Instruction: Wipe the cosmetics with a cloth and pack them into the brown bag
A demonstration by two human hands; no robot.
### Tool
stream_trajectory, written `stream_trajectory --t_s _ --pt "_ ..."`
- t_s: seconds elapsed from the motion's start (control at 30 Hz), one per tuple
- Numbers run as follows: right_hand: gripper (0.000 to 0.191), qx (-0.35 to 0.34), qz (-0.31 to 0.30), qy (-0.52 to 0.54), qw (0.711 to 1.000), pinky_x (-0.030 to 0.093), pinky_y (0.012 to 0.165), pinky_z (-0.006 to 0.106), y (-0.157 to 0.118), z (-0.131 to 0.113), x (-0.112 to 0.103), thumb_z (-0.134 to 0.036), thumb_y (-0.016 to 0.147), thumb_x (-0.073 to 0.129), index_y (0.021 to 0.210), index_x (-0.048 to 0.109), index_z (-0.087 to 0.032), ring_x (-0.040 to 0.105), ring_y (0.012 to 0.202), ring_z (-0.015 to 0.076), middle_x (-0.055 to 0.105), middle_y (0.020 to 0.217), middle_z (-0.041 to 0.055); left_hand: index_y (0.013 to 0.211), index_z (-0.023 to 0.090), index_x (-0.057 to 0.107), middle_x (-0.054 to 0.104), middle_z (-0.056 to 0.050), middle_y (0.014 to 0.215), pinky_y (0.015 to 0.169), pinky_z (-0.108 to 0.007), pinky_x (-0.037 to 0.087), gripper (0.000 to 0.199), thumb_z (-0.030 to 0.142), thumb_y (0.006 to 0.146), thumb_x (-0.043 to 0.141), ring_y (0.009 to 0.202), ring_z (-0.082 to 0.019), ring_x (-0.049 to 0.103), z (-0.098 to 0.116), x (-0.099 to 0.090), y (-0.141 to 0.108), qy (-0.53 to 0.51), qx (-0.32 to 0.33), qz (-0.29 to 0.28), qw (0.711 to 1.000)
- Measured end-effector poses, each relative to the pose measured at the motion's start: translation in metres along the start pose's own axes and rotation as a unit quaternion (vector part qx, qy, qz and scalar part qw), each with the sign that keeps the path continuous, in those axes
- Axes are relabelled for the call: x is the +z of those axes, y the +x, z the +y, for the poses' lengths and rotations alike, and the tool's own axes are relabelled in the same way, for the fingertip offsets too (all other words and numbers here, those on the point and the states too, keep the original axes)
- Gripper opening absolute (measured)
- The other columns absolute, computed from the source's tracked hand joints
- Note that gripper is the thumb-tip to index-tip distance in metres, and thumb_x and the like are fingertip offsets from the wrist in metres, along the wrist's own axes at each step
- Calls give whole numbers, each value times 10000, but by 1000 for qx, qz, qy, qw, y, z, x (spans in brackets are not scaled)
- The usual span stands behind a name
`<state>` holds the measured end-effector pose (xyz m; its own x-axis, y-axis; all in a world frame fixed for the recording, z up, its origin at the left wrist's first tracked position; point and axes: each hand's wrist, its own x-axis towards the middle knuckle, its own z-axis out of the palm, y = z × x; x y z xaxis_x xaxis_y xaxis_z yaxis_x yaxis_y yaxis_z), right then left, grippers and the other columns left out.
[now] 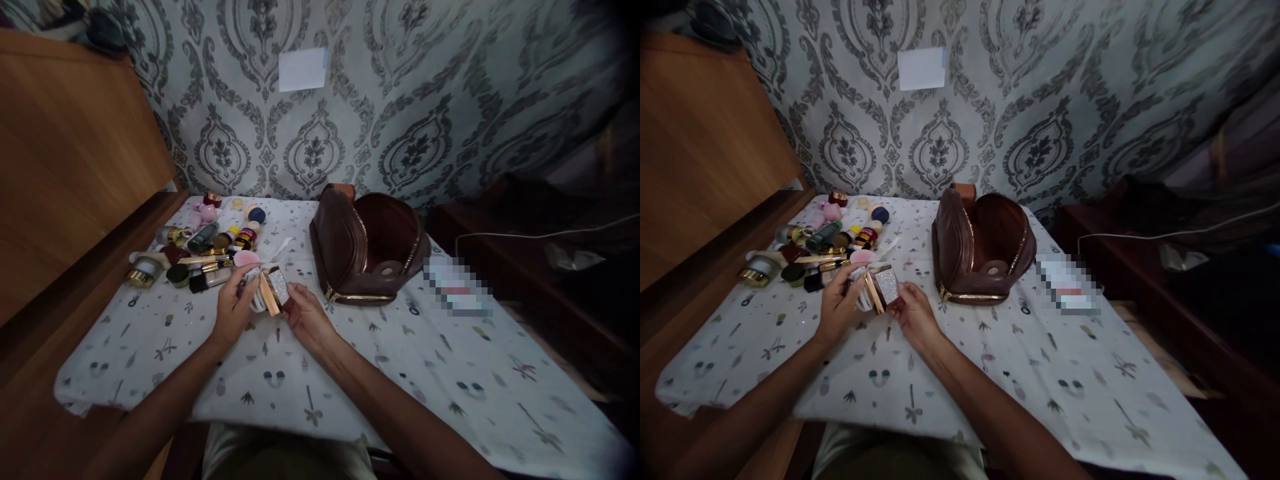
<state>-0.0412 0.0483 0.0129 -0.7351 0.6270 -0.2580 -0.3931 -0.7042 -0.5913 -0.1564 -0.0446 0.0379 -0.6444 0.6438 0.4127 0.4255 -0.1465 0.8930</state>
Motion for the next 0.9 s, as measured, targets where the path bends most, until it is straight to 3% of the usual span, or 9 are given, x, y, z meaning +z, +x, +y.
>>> stream_trajectory --t_s 0.13,0.27,0.43,0.57,0.63,0.77,0.9 --pt "289 60 -45 -14 997 402 419 148 -6 -7 4 -264 641 854 830 654 -177 607 519 73 688 672 -44 1018 211 665 695 -15 969 839 -261 460 191 307 870 592 892 -175 617 0 -3 6 -14 -17 33 999" --pt "329 101 -78 -5 992 457 439 163 -8 -9 6 -201 692 813 975 647 -197 635 556 87 710 754 -35 986 210 675 701 -24 965 868 -280 454 169 295 871 584 919 -186 620 1 -5 7 9 0 30 999" --pt "356 89 -74 29 993 530 466 202 -3 -6 3 -178 653 844 906 597 -220 651 562 111 714 754 -42 1160 193 621 666 -74 1164 989 -341 424 333 400 930 497 1102 -229 590 1 -6 4 -14 22 -45 999" --pt "360 72 -62 48 994 562 497 211 0 -7 0 -178 623 866 860 596 -194 685 641 132 738 811 -12 1293 190 538 570 -102 1338 1072 -374 370 499 427 859 613 1244 -263 512 -3 -6 3 -37 43 -119 991" --pt "347 67 -61 45 995 585 551 230 1 -8 0 -176 627 864 858 605 -173 698 680 142 747 840 10 1293 192 542 574 -95 1337 1073 -367 370 518 396 831 657 1239 -259 518 -4 -5 3 -18 43 -127 991" --pt "346 65 -48 23 996 594 625 262 2 -9 -2 -192 632 862 877 620 -162 703 736 153 752 883 31 1193 202 612 670 -56 1171 969 -332 445 402 363 828 657 1079 -225 608 -4 -3 4 -2 16 -83 996" --pt "333 64 -21 0 998 506 510 193 3 -9 -4 -247 609 877 756 586 -180 639 607 101 710 724 -26 1039 190 661 700 -25 973 824 -285 488 293 352 797 680 884 -184 636 -4 -4 6 -17 -7 -16 1000"
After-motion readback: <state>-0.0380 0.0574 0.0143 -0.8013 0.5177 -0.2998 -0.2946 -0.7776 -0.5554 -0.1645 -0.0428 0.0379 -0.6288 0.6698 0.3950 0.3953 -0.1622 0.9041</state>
